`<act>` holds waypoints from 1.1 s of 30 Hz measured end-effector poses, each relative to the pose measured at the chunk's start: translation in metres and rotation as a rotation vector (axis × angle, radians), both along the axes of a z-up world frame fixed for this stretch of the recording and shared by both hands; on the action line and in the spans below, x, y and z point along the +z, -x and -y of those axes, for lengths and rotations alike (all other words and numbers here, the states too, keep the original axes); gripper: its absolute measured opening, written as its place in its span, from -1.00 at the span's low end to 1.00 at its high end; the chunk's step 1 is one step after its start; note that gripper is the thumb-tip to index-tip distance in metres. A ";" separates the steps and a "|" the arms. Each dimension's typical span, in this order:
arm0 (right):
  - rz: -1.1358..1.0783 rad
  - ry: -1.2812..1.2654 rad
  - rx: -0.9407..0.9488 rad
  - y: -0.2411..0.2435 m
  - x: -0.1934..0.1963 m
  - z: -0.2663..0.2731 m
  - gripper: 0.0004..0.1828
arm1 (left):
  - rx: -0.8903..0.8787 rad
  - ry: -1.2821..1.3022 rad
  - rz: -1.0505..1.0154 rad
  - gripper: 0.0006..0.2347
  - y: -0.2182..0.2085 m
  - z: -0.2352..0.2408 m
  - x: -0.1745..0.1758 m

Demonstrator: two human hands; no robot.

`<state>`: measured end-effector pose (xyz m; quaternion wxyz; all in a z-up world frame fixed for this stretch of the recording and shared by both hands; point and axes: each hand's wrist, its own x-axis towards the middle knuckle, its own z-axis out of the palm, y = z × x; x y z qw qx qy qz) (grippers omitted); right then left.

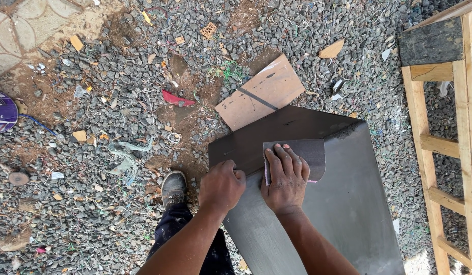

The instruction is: The person uses a sanding block to smooth the surface and edges of a large, dark rectangular board. The board is positioned on a gravel ground, and the person works methodically along the edges and flat surfaces.

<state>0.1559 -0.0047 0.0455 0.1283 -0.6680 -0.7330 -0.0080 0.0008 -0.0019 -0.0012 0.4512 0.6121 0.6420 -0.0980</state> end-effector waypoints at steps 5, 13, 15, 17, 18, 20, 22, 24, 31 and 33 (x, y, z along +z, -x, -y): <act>-0.001 0.006 0.001 -0.003 -0.006 0.003 -0.59 | 0.007 0.009 0.000 -0.64 0.000 -0.001 0.002; -0.001 0.004 0.003 -0.003 -0.005 0.002 -0.59 | 0.006 0.001 -0.004 -0.64 0.000 -0.003 0.004; 0.015 0.038 -0.010 -0.004 -0.006 0.005 -0.59 | 0.011 0.089 0.000 -0.62 0.000 -0.004 0.006; 0.020 0.044 -0.005 -0.004 -0.004 0.002 -0.60 | 0.033 0.107 0.011 -0.62 0.000 -0.012 0.021; 0.025 0.048 0.000 -0.004 -0.003 0.001 -0.61 | 0.057 0.122 0.020 -0.61 0.001 -0.016 0.028; 0.032 0.058 0.009 -0.007 -0.005 0.002 -0.59 | 0.167 0.156 0.046 -0.61 0.005 -0.023 0.043; 0.044 0.075 0.011 -0.008 -0.006 0.004 -0.58 | 0.271 0.196 0.075 -0.60 0.009 -0.027 0.054; 0.060 0.047 0.014 -0.008 -0.009 0.005 -0.58 | 0.425 0.188 0.133 -0.59 0.011 -0.029 0.057; 0.045 0.008 0.025 -0.001 0.000 0.001 -0.63 | 0.621 0.157 0.402 -0.65 0.022 -0.018 0.054; 0.060 -0.003 0.022 0.001 -0.001 0.003 -0.64 | 0.446 0.152 0.548 -0.65 0.027 -0.011 0.048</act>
